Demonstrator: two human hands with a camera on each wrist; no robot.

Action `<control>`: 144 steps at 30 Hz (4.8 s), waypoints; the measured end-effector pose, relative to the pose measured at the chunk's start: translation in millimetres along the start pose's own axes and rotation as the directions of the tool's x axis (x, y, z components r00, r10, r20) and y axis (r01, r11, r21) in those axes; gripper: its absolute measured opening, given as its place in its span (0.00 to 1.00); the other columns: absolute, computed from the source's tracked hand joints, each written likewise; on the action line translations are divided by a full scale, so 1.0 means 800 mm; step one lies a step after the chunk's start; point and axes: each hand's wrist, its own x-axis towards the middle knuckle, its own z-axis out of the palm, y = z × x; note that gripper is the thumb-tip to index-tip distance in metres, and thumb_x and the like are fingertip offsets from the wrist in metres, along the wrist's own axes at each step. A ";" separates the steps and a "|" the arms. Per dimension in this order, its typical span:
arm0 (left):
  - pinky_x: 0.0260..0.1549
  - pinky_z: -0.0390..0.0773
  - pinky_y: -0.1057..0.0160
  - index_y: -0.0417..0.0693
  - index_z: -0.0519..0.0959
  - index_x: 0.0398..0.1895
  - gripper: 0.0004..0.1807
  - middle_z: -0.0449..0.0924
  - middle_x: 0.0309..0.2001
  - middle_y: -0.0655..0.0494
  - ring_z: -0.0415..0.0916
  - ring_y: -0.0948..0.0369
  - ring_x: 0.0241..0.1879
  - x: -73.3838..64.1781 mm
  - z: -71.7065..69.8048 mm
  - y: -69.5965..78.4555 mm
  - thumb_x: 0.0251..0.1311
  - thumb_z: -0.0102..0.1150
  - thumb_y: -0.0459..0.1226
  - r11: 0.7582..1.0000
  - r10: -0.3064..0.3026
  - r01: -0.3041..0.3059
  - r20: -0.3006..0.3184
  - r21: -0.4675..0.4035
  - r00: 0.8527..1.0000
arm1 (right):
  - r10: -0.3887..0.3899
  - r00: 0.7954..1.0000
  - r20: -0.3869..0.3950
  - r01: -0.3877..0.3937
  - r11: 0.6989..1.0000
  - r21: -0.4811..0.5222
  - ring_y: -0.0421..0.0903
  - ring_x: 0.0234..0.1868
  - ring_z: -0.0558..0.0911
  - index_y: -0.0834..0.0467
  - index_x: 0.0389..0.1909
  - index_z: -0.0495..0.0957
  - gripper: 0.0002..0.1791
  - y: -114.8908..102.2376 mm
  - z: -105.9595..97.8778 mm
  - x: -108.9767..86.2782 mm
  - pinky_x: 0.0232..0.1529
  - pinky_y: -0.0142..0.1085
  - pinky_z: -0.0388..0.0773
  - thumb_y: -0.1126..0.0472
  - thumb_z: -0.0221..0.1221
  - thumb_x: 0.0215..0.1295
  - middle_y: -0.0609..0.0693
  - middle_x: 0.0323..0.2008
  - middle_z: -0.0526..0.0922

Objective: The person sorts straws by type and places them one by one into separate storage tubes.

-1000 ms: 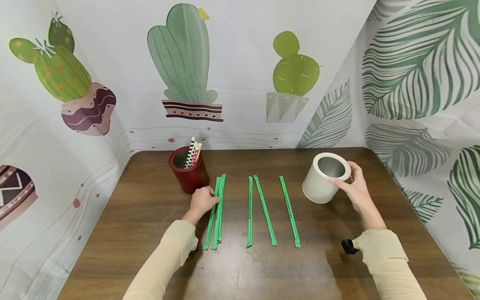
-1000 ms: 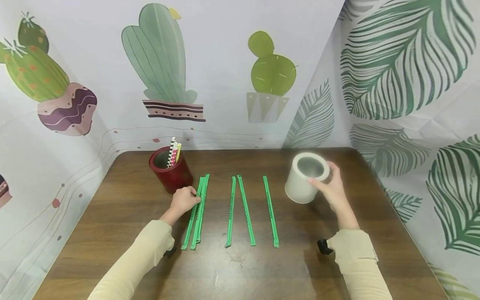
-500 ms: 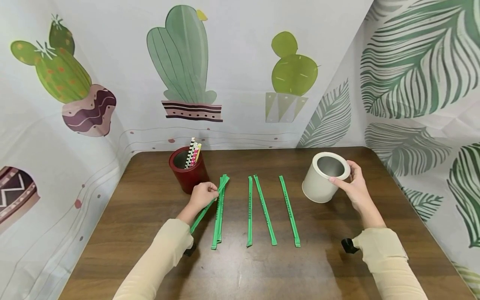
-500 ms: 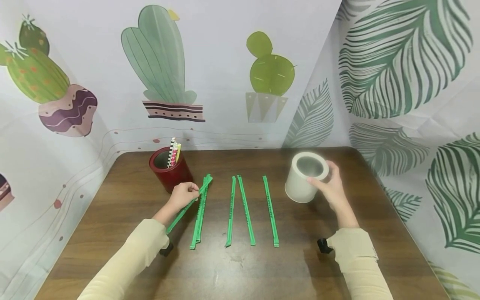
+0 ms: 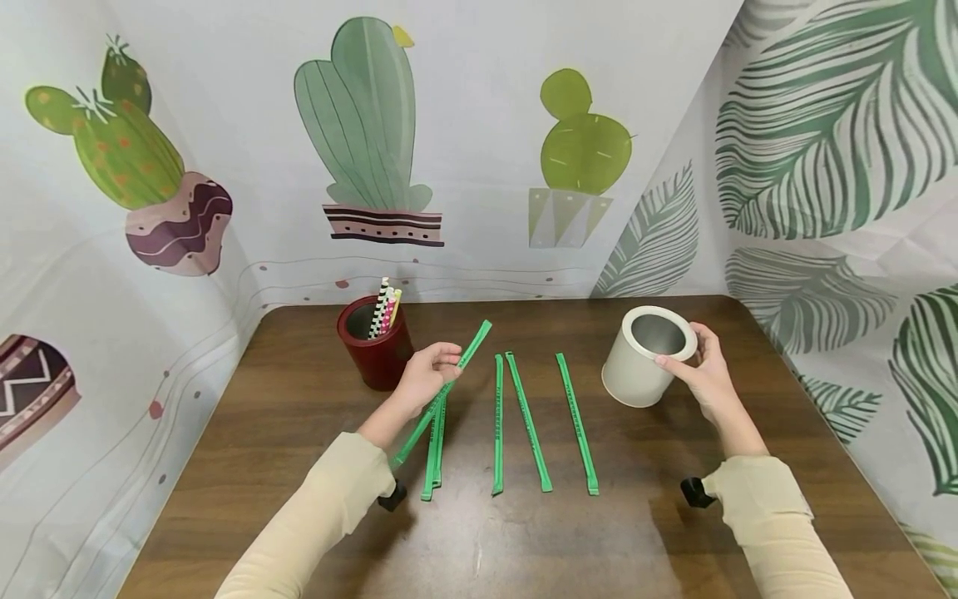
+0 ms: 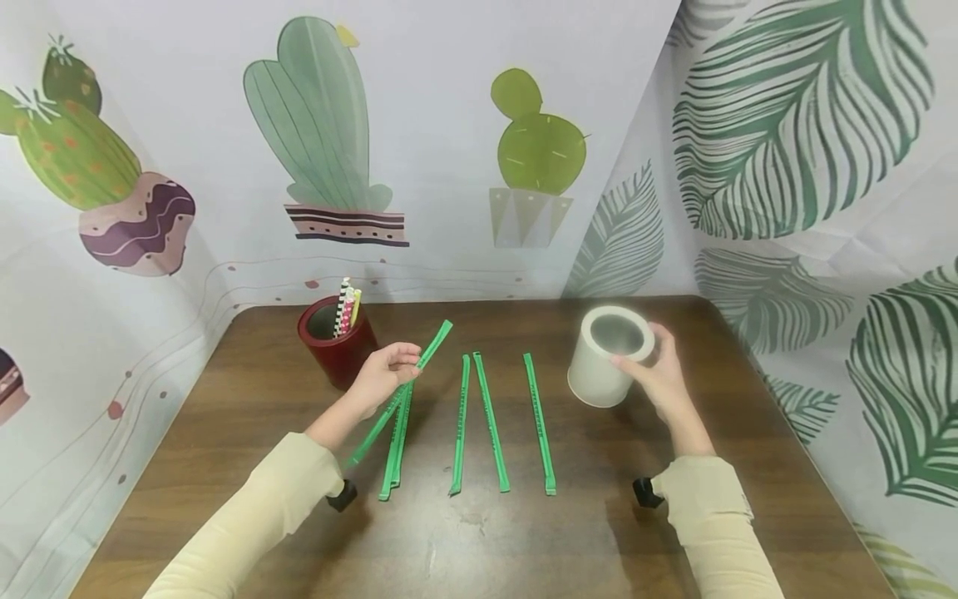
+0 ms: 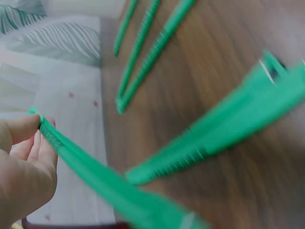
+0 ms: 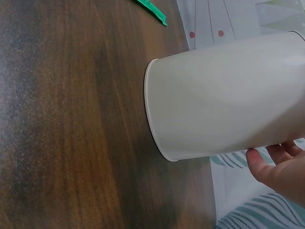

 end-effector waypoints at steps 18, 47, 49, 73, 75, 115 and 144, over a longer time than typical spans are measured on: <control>0.38 0.72 0.67 0.39 0.73 0.49 0.15 0.73 0.36 0.50 0.72 0.61 0.38 -0.004 0.022 0.076 0.56 0.51 0.27 0.944 0.020 -0.023 -0.013 -0.328 1.000 | 0.000 1.000 0.005 0.000 0.999 0.054 0.36 0.52 0.60 0.54 0.55 0.55 0.32 -0.002 0.000 -0.001 0.49 0.20 0.55 0.70 0.60 0.51 0.38 0.47 0.62; 0.32 0.76 0.72 0.36 0.74 0.36 0.10 0.75 0.27 0.57 0.76 0.65 0.29 0.050 0.079 0.159 0.56 0.55 0.36 0.801 0.004 -0.087 -0.141 -0.592 0.990 | 0.005 1.000 -0.010 -0.005 1.000 -0.015 0.39 0.54 0.59 0.56 0.57 0.53 0.34 -0.001 0.001 0.000 0.61 0.35 0.47 0.68 0.59 0.52 0.38 0.47 0.61; 0.32 0.76 0.72 0.38 0.74 0.35 0.09 0.75 0.27 0.56 0.77 0.63 0.30 0.054 0.087 0.161 0.55 0.56 0.36 0.795 0.000 -0.086 -0.142 -0.601 0.990 | 0.005 1.000 -0.012 -0.006 1.000 -0.020 0.39 0.54 0.59 0.56 0.57 0.53 0.34 -0.001 0.001 0.000 0.59 0.34 0.49 0.68 0.59 0.52 0.38 0.47 0.61; 0.26 0.72 0.72 0.43 0.78 0.33 0.09 0.81 0.30 0.51 0.76 0.66 0.27 0.071 0.183 0.172 0.56 0.55 0.40 0.966 0.124 -0.158 -0.169 -0.203 0.978 | 0.024 1.000 -0.003 -0.025 0.999 -0.033 0.41 0.58 0.57 0.60 0.61 0.50 0.38 0.000 -0.001 0.002 0.64 0.42 0.45 0.69 0.60 0.52 0.40 0.51 0.60; 0.25 0.70 0.73 0.46 0.79 0.32 0.09 0.81 0.28 0.55 0.76 0.66 0.28 0.069 0.187 0.171 0.56 0.55 0.42 0.979 0.138 -0.157 -0.147 -0.127 0.979 | 0.027 1.000 -0.001 -0.027 0.999 -0.031 0.41 0.59 0.56 0.59 0.61 0.49 0.38 0.001 -0.002 0.003 0.64 0.43 0.44 0.69 0.60 0.51 0.40 0.51 0.60; 0.37 0.73 0.67 0.53 0.71 0.52 0.21 0.79 0.41 0.58 0.74 0.62 0.42 0.065 0.171 0.077 0.54 0.58 0.45 0.984 0.111 -0.129 0.146 0.124 0.983 | 0.025 1.000 -0.011 -0.025 0.999 -0.026 0.38 0.57 0.57 0.59 0.61 0.50 0.37 0.001 -0.001 0.001 0.65 0.40 0.43 0.68 0.59 0.52 0.40 0.50 0.61; 0.36 0.73 0.60 0.41 0.75 0.46 0.17 0.81 0.35 0.50 0.76 0.56 0.36 0.045 0.026 -0.062 0.50 0.58 0.32 0.925 0.045 -0.015 -0.071 0.379 0.996 | 0.024 1.000 -0.003 -0.024 0.999 -0.026 0.35 0.57 0.58 0.61 0.61 0.49 0.38 -0.001 0.000 0.002 0.67 0.43 0.38 0.68 0.59 0.52 0.41 0.51 0.61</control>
